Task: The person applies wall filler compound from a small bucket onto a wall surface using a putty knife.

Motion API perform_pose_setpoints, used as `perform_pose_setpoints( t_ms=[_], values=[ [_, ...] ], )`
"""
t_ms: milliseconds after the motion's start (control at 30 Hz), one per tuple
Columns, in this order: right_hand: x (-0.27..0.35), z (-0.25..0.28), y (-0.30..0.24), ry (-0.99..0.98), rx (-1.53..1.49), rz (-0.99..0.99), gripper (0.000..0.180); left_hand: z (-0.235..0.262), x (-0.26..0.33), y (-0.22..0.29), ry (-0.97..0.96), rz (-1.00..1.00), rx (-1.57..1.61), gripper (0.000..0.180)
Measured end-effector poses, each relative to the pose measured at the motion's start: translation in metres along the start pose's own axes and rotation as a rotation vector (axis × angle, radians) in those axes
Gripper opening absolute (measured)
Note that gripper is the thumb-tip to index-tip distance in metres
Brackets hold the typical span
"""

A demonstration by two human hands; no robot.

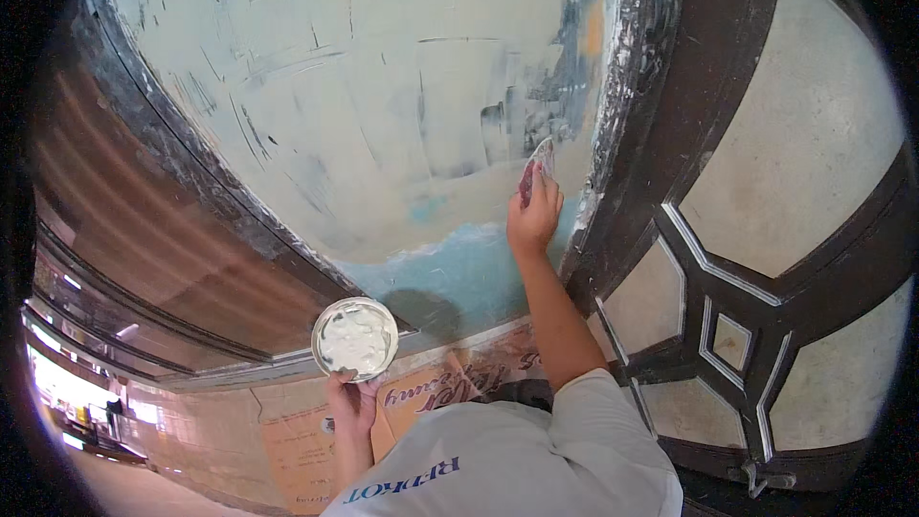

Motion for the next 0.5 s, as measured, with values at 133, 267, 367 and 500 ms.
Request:
perform_pose_setpoints(
  t_ms=[133,267,367,500],
  values=[
    [0.008,-0.02,-0.02,-0.027,-0.003,0.0,0.057,0.011,0.001,0.011,0.029,-0.011,0.014,0.06],
    [0.036,-0.021,-0.047,-0.111,-0.045,0.004,0.059,0.021,-0.004,0.019,0.044,-0.018,0.017,0.059],
    [0.057,-0.003,-0.039,-0.217,-0.075,0.044,0.053,0.02,-0.014,0.023,-0.001,-0.007,0.01,0.059],
    [0.05,0.028,-0.008,-0.119,-0.089,0.083,0.04,0.013,-0.026,0.027,-0.047,0.026,-0.007,0.06]
  ],
)
Point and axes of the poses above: each hand's wrist, its own x-axis away from the middle knuckle, its own z-axis out of the back of the hand, y = z × x, the point moved 1 cm from there along -x, towards the middle knuckle, and after that the axes turned 12 degrees about z, right-handed, at the moved point
